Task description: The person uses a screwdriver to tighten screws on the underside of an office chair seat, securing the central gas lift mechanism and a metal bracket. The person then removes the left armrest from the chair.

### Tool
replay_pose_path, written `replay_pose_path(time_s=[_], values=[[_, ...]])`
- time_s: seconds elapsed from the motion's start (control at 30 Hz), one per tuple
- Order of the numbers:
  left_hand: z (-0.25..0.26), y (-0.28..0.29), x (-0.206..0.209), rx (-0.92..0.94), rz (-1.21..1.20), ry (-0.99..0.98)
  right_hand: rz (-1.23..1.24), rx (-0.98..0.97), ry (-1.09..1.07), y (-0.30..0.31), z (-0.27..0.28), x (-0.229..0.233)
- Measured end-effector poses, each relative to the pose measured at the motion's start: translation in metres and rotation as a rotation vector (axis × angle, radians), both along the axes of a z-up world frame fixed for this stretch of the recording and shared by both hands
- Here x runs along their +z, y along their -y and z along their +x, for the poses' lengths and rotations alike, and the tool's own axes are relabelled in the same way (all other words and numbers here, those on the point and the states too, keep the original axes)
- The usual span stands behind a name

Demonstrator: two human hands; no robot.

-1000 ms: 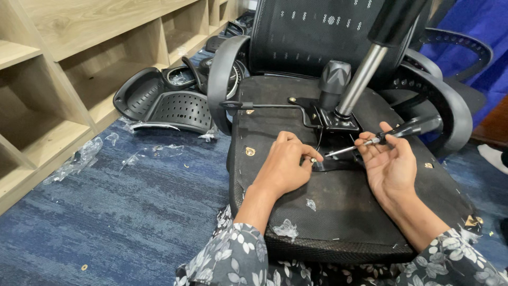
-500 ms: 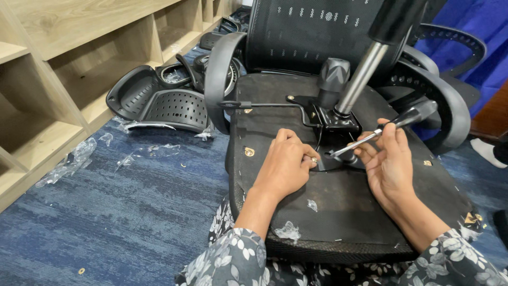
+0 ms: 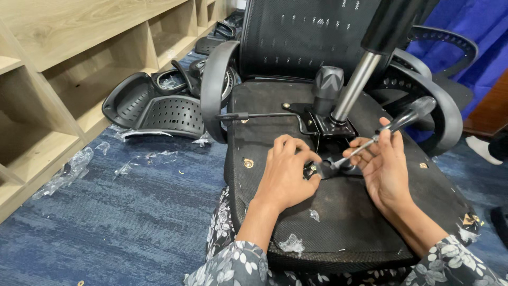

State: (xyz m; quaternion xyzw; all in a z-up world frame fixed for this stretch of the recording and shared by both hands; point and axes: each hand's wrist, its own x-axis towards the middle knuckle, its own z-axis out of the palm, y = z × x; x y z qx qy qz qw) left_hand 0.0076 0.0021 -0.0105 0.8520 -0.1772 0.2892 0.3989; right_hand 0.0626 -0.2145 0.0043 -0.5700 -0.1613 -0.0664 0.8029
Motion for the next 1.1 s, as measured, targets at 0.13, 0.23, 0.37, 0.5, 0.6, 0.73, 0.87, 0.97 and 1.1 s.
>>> replay_pose_path(time_s=[0.13,0.23,0.37,0.5,0.6,0.73,0.87,0.97,1.1], values=[[0.003,0.0,-0.009,-0.011,-0.013,-0.029,-0.003,0.019,-0.012,-0.001,-0.003,0.001],[0.004,-0.001,-0.01,0.0,-0.068,-0.101,0.017,0.058,0.019,0.0,-0.002,0.001],[0.007,0.0,-0.005,0.037,-0.092,-0.196,0.005,0.125,0.088,-0.001,-0.001,-0.002],[0.006,0.001,0.003,0.096,-0.125,-0.201,-0.045,0.149,0.157,-0.011,0.01,0.001],[0.003,0.002,0.008,0.122,-0.114,-0.27,-0.025,0.146,0.203,-0.022,0.021,0.007],[0.001,0.001,0.008,0.107,-0.085,-0.219,-0.076,0.058,0.22,-0.033,0.014,0.003],[-0.001,-0.001,0.001,0.019,-0.114,-0.126,-0.135,0.065,0.283,-0.036,0.002,0.001],[0.002,-0.002,-0.004,-0.025,-0.108,-0.117,-0.163,0.104,0.305,-0.038,-0.002,0.001],[0.008,-0.002,-0.007,-0.084,-0.192,-0.233,-0.174,0.143,0.33,-0.04,-0.003,0.001]])
